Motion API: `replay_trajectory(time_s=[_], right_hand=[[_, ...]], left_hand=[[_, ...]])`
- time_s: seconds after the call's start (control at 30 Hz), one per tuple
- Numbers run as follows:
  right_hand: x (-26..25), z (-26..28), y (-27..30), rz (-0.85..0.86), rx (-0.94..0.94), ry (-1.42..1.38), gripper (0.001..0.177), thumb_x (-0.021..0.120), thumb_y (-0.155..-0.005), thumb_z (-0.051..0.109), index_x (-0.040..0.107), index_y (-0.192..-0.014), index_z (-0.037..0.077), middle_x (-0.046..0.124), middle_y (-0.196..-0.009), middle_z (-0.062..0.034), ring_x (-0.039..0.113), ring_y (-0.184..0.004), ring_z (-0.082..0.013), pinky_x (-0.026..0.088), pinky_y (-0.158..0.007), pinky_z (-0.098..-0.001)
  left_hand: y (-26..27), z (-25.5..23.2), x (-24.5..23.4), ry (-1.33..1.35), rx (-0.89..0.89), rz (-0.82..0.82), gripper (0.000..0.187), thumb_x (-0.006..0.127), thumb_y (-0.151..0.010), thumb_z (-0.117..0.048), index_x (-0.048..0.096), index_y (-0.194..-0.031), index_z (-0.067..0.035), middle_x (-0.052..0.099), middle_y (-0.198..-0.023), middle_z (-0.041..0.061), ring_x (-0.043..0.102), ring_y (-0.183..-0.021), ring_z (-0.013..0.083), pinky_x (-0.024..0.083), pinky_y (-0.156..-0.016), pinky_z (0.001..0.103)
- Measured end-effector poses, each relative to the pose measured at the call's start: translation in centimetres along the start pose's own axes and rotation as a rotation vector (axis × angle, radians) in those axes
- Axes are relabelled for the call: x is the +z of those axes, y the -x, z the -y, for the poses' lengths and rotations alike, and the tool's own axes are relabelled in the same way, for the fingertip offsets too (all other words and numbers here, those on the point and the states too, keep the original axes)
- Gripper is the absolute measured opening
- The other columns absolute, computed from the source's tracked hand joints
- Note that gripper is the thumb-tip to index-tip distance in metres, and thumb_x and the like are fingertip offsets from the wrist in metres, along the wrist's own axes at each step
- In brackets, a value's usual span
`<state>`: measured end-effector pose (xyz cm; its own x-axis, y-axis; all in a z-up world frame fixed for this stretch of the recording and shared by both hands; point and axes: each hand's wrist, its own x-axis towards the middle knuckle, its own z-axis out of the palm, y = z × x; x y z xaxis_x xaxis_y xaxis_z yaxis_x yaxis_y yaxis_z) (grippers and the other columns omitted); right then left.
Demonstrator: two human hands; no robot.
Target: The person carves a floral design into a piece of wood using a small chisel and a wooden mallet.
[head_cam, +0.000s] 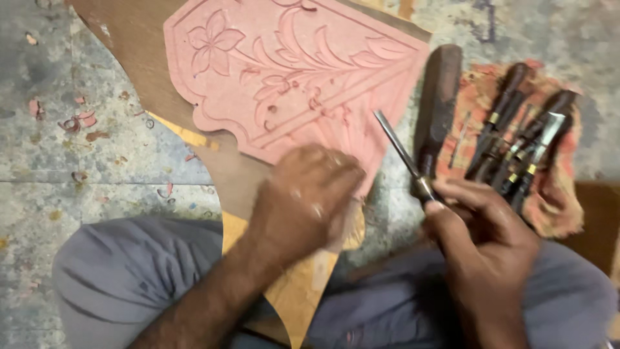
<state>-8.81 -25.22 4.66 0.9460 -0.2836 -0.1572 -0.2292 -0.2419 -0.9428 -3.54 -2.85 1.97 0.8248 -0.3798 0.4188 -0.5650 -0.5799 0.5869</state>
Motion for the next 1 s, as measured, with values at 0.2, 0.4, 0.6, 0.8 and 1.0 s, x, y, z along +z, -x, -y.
replay_trajectory(time_s=[0.2, 0.4, 0.6, 0.8, 1.0], right_hand=[[0.4, -0.8, -0.2, -0.045, -0.015, 0.160, 0.023, 0.069, -0.090, -0.012, 0.071, -0.112, -0.006, 0.071, -0.115, -0.0143, 0.069, -0.085, -0.0149, 0.056, -0.073, -0.0270], [1.9, -0.8, 0.1, -0.013, -0.118, 0.142, 0.025, 0.072, -0.088, -0.012, 0.070, -0.111, -0.005, 0.070, -0.111, -0.0156, 0.072, -0.095, -0.0157, 0.061, -0.079, -0.0270], [1.8, -1.0, 0.8, -0.032, -0.171, 0.191, 0.027, 0.073, -0.082, -0.013, 0.070, -0.108, -0.006, 0.067, -0.112, -0.0146, 0.066, -0.091, -0.0144, 0.053, -0.080, -0.0246], [2.4, -2.6, 1.9, 0.133, -0.034, -0.095, 0.026, 0.068, -0.090, -0.009, 0.070, -0.116, -0.006, 0.067, -0.118, -0.0109, 0.071, -0.083, -0.0137, 0.058, -0.071, -0.0258], [2.9, -3.9, 2.4, 0.165, 0.022, -0.159, 0.025, 0.066, -0.091, -0.008, 0.071, -0.115, -0.006, 0.070, -0.109, -0.0106, 0.069, -0.071, -0.0113, 0.050, -0.058, -0.0227]], left_hand=[[-0.2, 3.8, -1.3, -0.161, -0.242, -0.114, 0.041, 0.067, -0.093, 0.002, 0.066, -0.134, -0.003, 0.065, -0.142, 0.016, 0.061, -0.137, 0.0315, 0.043, -0.121, 0.046], [-0.4, 4.5, -1.4, -0.097, -0.357, -0.135, 0.052, 0.068, -0.102, -0.012, 0.053, -0.151, -0.007, 0.054, -0.159, 0.016, 0.048, -0.154, 0.0338, 0.032, -0.134, 0.052], [-0.8, 3.6, -1.6, -0.082, -0.322, 0.096, 0.110, 0.085, -0.078, -0.053, 0.027, -0.159, -0.005, 0.035, -0.162, 0.024, 0.024, -0.155, 0.0409, 0.015, -0.127, 0.056], [-0.8, 3.5, -1.5, -0.079, -0.325, 0.103, 0.130, 0.088, -0.070, -0.068, 0.018, -0.159, -0.004, 0.029, -0.163, 0.024, 0.019, -0.155, 0.0418, 0.011, -0.126, 0.056], [-0.5, 3.5, -1.1, -0.104, -0.318, 0.085, 0.125, 0.089, -0.074, -0.059, 0.017, -0.160, -0.005, 0.027, -0.165, 0.023, 0.019, -0.156, 0.0404, 0.011, -0.127, 0.055]])
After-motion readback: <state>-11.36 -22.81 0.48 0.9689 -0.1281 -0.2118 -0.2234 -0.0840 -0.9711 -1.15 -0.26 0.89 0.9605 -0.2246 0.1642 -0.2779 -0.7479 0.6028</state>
